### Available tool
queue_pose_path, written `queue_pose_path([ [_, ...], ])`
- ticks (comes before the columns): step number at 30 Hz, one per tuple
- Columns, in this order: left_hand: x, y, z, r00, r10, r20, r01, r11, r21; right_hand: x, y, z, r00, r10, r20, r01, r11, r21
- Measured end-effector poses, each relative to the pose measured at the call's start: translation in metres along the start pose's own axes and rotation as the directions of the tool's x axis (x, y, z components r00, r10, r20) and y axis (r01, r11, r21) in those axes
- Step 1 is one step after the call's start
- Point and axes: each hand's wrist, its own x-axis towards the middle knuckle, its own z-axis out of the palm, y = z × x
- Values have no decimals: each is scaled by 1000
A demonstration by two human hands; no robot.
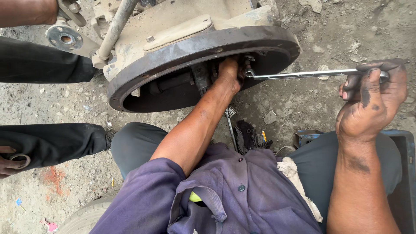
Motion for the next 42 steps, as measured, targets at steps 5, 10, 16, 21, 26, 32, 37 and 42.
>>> queue_pose_path([
  [5, 5, -1, -6, 995, 6, 97, -1, 999, -53, -2, 2, -2, 1000, -6, 15, 6, 1000, 11],
  [10, 5, 11, 0, 997, -20, 70, 26, 995, -98, 0, 3, -2, 999, -2, 34, 2, 1000, -18],
  [16, 5, 21, 1, 1000, -4, 21, 6, 994, -109, -6, 6, -2, 999, -12, 52, 14, 998, -55],
  [21, 3, 27, 4, 999, 14, 31, -8, 985, -172, -5, 10, -7, 998, -7, 67, 14, 995, -95],
  [26, -8, 33, 5, 1000, 4, 22, 3, 948, -317, -8, 12, -7, 998, 7, 69, -5, 999, -40],
  [32, -4, 38, 1, 998, -6, 69, 38, 883, -469, -1, 11, 1, 1000, 11, -3, -11, 999, -35],
  [37, 3, 23, -12, 999, -34, 30, 43, 930, -365, 8, 26, 1, 988, 118, -98, -111, 991, 73],
  [42, 5, 20, -9, 987, 32, 156, 40, 900, -435, 14, 68, 24, 909, 386, -156, -354, 914, 196],
])
